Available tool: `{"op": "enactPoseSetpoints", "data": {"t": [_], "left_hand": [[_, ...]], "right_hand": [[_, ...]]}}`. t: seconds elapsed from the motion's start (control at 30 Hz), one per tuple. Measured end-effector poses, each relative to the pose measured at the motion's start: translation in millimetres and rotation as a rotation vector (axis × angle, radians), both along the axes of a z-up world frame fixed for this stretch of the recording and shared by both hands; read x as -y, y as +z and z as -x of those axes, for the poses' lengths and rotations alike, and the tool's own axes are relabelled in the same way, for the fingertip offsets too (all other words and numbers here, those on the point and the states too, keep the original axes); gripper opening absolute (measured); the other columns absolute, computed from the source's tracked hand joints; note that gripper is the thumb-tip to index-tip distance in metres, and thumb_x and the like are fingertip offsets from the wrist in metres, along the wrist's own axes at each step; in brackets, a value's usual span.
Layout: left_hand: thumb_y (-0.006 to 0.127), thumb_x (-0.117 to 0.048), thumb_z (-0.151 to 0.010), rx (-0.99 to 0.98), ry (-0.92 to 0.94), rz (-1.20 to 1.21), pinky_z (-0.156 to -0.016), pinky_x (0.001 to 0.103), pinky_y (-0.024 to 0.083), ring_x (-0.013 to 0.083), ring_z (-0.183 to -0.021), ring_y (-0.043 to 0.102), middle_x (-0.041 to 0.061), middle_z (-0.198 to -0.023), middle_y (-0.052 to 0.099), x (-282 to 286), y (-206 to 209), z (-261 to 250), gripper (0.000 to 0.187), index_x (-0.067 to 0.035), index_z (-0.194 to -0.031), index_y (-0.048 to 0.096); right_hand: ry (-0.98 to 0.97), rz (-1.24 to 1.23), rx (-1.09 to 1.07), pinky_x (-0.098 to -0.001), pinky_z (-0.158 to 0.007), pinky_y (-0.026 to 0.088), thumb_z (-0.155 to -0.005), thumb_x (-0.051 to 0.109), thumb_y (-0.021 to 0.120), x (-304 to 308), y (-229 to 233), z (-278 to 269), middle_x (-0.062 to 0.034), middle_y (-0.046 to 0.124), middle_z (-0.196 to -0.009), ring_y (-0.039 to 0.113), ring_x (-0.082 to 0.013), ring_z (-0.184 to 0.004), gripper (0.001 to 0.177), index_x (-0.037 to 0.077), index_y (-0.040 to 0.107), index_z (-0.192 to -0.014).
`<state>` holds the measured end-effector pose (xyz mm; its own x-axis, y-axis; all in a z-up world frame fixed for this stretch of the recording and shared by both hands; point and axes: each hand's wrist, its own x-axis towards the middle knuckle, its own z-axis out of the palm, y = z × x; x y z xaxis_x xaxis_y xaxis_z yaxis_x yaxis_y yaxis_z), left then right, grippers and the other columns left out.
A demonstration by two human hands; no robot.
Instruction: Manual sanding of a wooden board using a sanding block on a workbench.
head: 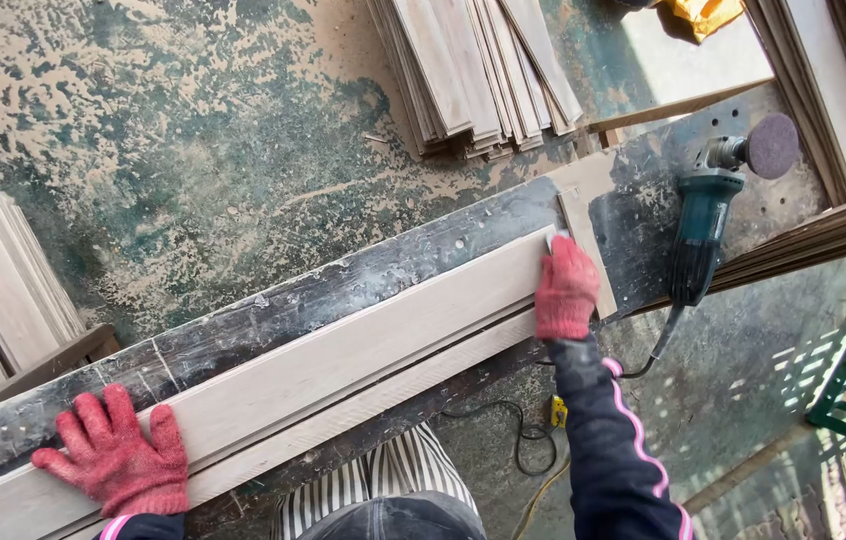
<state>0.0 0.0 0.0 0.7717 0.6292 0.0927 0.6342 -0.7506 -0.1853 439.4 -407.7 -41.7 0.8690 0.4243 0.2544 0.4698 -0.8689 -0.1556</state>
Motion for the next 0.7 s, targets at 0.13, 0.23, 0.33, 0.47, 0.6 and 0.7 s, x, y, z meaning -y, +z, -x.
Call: {"op": "enactPoseSetpoints", "data": {"t": [0.13,0.23,0.33,0.47,0.6,0.7], "left_hand": [[0.057,-0.04,-0.105,0.034,-0.02,0.07,-0.119,0.076,0.019,0.0577,-0.139,0.046,0.035,-0.158,0.055,3,5,0,0.065,0.011,-0.145,0.067],[0.054,-0.039,-0.11,0.102,-0.053,-0.012,-0.114,0.077,0.027,0.0556,-0.128,0.05,0.034,-0.148,0.058,3,4,-5,0.061,0.011,-0.141,0.068],[0.061,-0.036,-0.105,0.048,-0.025,0.034,-0.119,0.077,0.021,0.0577,-0.136,0.047,0.035,-0.156,0.055,-2,-3,4,0.063,0.012,-0.146,0.067],[0.058,-0.04,-0.107,0.021,-0.013,-0.015,-0.12,0.074,0.023,0.0552,-0.136,0.049,0.032,-0.152,0.058,0,-12,7,0.062,0.008,-0.145,0.068],[0.058,-0.037,-0.104,0.008,-0.023,-0.013,-0.117,0.071,0.028,0.0506,-0.127,0.051,0.03,-0.144,0.059,4,12,-8,0.057,0.007,-0.14,0.067],[0.057,-0.038,-0.108,0.073,-0.045,0.026,-0.116,0.076,0.023,0.057,-0.132,0.049,0.036,-0.151,0.057,1,9,-10,0.063,0.013,-0.144,0.067]], "right_hand": [[0.012,-0.077,0.046,-0.0439,-0.083,0.053,-0.087,0.004,0.073,4,2,5,-0.0166,0.072,-0.112,0.066,-0.0347,-0.091,0.039,0.001,0.065,-0.126],[0.031,-0.114,-0.016,-0.0418,-0.091,0.053,-0.089,0.004,0.07,28,2,19,-0.0137,0.075,-0.119,0.07,-0.0324,-0.102,0.039,0.004,0.068,-0.128],[-0.001,-0.007,-0.001,-0.0424,-0.088,0.052,-0.088,0.012,0.072,14,-3,7,-0.0115,0.074,-0.111,0.069,-0.0318,-0.098,0.039,0.007,0.068,-0.127],[0.046,-0.131,0.036,-0.0442,-0.094,0.054,-0.088,0.004,0.071,-24,-3,-23,-0.0126,0.073,-0.119,0.068,-0.0317,-0.103,0.038,0.005,0.066,-0.126],[-0.049,-0.212,-0.023,-0.0438,-0.091,0.058,-0.092,-0.004,0.068,3,12,25,-0.0192,0.072,-0.119,0.069,-0.0332,-0.101,0.041,0.001,0.061,-0.132],[0.052,-0.049,-0.014,-0.045,-0.102,0.053,-0.085,0.004,0.072,3,24,52,-0.0134,0.071,-0.125,0.067,-0.031,-0.114,0.038,0.005,0.064,-0.122]]}}
